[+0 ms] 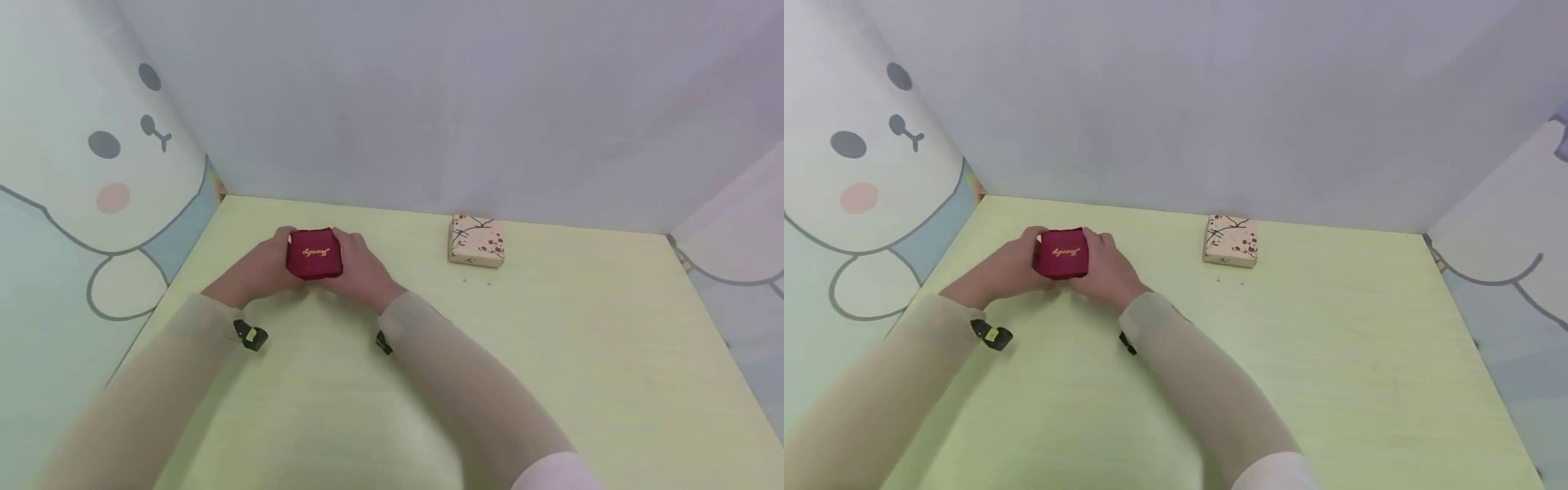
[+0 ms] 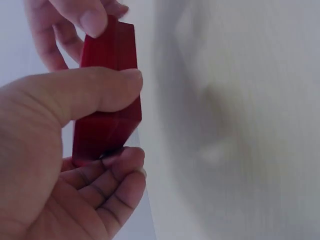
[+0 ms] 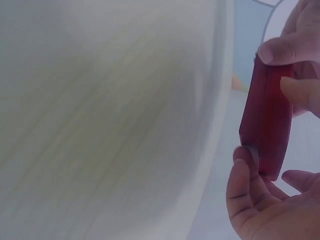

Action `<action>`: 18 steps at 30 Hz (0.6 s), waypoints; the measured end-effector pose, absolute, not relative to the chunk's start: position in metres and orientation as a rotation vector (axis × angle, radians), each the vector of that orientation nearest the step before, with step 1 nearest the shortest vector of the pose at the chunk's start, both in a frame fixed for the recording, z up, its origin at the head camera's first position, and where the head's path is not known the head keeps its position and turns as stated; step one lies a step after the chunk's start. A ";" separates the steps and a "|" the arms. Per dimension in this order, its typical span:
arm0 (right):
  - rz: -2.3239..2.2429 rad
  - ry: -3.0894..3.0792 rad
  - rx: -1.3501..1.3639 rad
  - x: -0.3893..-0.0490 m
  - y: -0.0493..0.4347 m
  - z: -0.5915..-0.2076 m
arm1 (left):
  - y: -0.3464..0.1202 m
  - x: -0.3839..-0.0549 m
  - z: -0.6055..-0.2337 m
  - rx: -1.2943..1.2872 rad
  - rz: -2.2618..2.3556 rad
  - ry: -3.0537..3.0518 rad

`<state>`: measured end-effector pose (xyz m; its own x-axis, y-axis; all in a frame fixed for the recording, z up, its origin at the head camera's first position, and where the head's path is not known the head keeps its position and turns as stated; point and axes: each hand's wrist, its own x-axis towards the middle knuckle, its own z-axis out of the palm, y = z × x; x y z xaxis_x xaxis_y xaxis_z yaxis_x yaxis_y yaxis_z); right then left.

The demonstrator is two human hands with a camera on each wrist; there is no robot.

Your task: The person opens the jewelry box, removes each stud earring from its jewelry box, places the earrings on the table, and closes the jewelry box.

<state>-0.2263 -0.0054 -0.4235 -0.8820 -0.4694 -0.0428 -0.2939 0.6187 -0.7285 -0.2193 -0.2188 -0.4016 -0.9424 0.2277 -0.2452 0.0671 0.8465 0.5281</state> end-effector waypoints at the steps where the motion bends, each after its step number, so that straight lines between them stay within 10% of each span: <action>1: -1.112 2.609 -0.622 -0.224 0.001 -0.423 | -0.214 -0.215 -0.403 0.235 0.774 2.723; 18: -0.943 2.673 -0.788 -0.179 0.074 -0.425 | -0.145 -0.158 -0.417 0.456 0.919 2.733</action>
